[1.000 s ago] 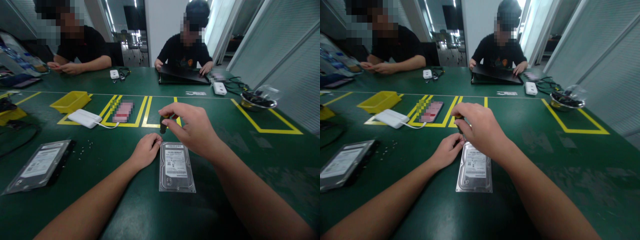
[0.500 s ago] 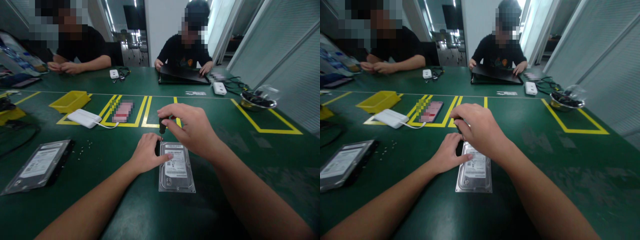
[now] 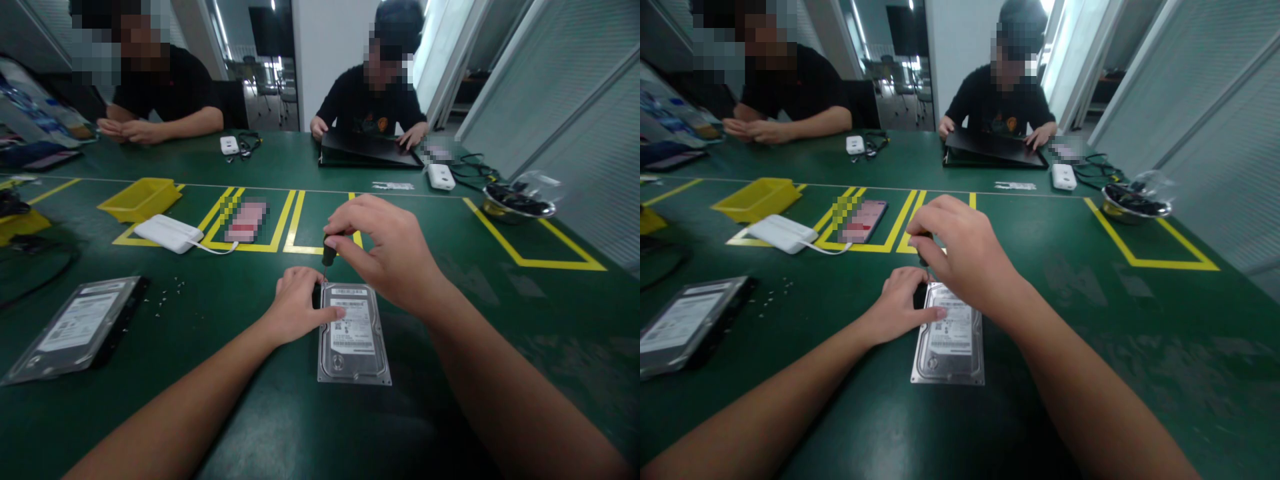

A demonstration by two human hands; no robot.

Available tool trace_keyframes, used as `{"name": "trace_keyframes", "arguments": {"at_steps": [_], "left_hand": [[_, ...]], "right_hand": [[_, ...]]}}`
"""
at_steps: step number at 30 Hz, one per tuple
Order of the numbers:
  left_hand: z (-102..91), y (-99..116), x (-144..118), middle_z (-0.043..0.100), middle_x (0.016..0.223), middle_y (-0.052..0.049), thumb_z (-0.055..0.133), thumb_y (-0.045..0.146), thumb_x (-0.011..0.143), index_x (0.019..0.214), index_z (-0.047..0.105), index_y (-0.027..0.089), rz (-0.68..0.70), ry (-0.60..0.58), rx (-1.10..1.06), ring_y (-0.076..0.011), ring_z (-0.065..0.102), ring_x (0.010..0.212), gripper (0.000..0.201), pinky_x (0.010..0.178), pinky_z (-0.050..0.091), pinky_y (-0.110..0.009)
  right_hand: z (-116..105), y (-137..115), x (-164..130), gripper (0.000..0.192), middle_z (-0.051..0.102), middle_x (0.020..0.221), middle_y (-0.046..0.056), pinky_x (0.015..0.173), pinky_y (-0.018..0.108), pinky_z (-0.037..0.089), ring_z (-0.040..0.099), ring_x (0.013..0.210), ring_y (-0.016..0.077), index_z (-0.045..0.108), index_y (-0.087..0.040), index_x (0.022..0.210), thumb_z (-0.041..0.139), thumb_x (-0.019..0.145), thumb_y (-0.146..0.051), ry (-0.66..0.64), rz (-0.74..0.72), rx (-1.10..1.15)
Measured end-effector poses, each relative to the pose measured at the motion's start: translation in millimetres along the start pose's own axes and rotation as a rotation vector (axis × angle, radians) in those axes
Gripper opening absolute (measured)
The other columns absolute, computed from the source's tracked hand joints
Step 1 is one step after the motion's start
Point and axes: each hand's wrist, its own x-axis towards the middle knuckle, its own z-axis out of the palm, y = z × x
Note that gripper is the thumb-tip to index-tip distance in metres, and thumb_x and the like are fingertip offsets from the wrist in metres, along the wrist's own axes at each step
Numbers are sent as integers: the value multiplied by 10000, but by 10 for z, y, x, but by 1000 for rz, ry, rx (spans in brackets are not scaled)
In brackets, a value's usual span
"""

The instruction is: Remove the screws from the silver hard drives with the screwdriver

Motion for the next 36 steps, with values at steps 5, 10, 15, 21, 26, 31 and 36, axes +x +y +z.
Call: {"name": "trace_keyframes", "arguments": {"at_steps": [5,10,15,21,26,31,36], "left_hand": [[-16,9,6,589,1177,-93,710,623,726,1075,560,215,-22,-21,-25,-358,429,1172,557,947,354,-495],[-11,19,-2,596,1178,-92,728,593,725,1072,569,213,-36,-14,-35,-361,431,1178,538,953,347,-498],[-6,18,0,607,1162,-90,730,584,724,1065,567,211,-31,-14,-41,-365,434,1178,531,948,351,-496],[-27,25,3,601,1202,-94,728,547,743,1069,570,214,-41,-34,-53,-365,429,1201,492,969,336,-502],[-39,41,-1,600,1187,-91,726,530,748,1065,569,208,-50,-41,-55,-360,435,1191,478,966,337,-500],[-28,29,-2,595,1201,-90,713,539,761,1072,567,214,-38,-35,-55,-357,434,1196,473,965,336,-498],[-2,9,-9,593,1173,-83,698,536,776,1071,559,211,-32,-21,-44,-343,442,1180,461,951,340,-486]], "right_hand": [[-13,-3,0,81,695,913,22,792,302,459,616,881,166,659,-181,900,617,852,-132,-13,-3,-11],[-7,4,-13,92,712,946,27,820,302,468,633,898,166,665,-169,931,621,854,-146,-1,-25,-7],[-12,2,-11,80,716,940,23,826,305,474,643,899,166,660,-182,906,608,857,-146,-14,-29,11],[-19,-11,-13,111,726,970,34,833,307,485,652,906,168,672,-170,954,609,865,-150,-16,-31,-7],[-18,-4,-10,140,728,994,57,848,310,491,653,931,173,680,-147,987,600,872,-142,-11,-48,-2],[-17,-1,-2,113,724,973,49,852,328,491,651,932,178,675,-172,942,600,864,-139,-16,-38,5],[-11,-5,-3,114,720,978,54,851,314,489,644,934,168,684,-158,944,609,864,-132,-13,-39,2]]}}
